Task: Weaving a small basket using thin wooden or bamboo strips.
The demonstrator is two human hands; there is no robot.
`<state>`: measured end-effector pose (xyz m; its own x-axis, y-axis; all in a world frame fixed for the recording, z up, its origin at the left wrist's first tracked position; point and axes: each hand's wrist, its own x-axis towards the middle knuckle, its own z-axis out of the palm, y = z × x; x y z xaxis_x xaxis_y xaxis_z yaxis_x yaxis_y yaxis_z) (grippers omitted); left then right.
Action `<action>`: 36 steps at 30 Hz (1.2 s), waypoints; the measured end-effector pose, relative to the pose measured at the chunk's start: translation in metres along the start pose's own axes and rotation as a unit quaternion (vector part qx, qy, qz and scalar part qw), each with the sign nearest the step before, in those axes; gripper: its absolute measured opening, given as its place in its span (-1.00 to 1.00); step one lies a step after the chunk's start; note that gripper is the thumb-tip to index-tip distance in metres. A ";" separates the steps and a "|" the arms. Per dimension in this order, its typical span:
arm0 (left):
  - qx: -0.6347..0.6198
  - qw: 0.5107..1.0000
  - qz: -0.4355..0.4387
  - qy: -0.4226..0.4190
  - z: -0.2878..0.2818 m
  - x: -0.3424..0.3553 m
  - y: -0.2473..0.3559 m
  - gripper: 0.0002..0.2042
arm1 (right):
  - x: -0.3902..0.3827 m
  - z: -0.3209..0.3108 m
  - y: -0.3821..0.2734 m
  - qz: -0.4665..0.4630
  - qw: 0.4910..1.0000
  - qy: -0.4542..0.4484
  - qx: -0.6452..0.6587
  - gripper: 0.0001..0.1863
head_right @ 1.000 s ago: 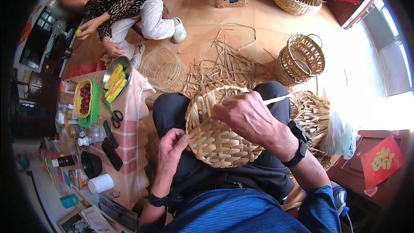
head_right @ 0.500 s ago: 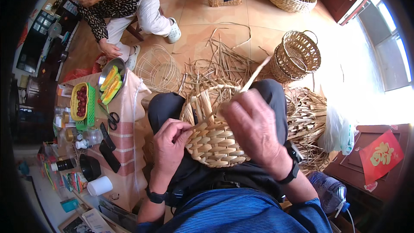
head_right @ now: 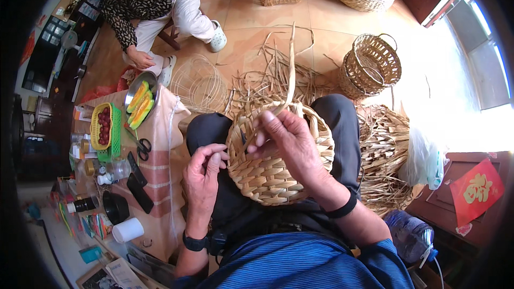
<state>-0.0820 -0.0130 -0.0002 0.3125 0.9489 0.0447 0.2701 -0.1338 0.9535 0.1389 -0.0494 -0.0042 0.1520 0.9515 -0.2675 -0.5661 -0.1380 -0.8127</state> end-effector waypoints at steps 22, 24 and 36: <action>0.483 0.827 0.259 -0.125 0.011 -0.010 0.008 -0.49 | 0.024 0.015 -0.018 -0.110 0.950 -0.068 -0.284 -0.72; 0.377 0.887 0.238 -0.123 0.003 -0.002 0.010 -0.54 | 0.023 0.016 -0.019 -0.124 0.931 -0.067 -0.336 -0.72; 0.125 0.984 0.129 0.014 -0.006 -0.001 0.003 -0.58 | 0.020 -0.015 -0.018 -0.069 0.994 -0.012 -0.088 -0.69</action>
<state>-0.0871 -0.0124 0.0041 0.3762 0.8811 0.2867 0.4024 -0.4341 0.8060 0.1648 -0.0323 -0.0025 0.1981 0.9707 -0.1363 -0.3896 -0.0496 -0.9197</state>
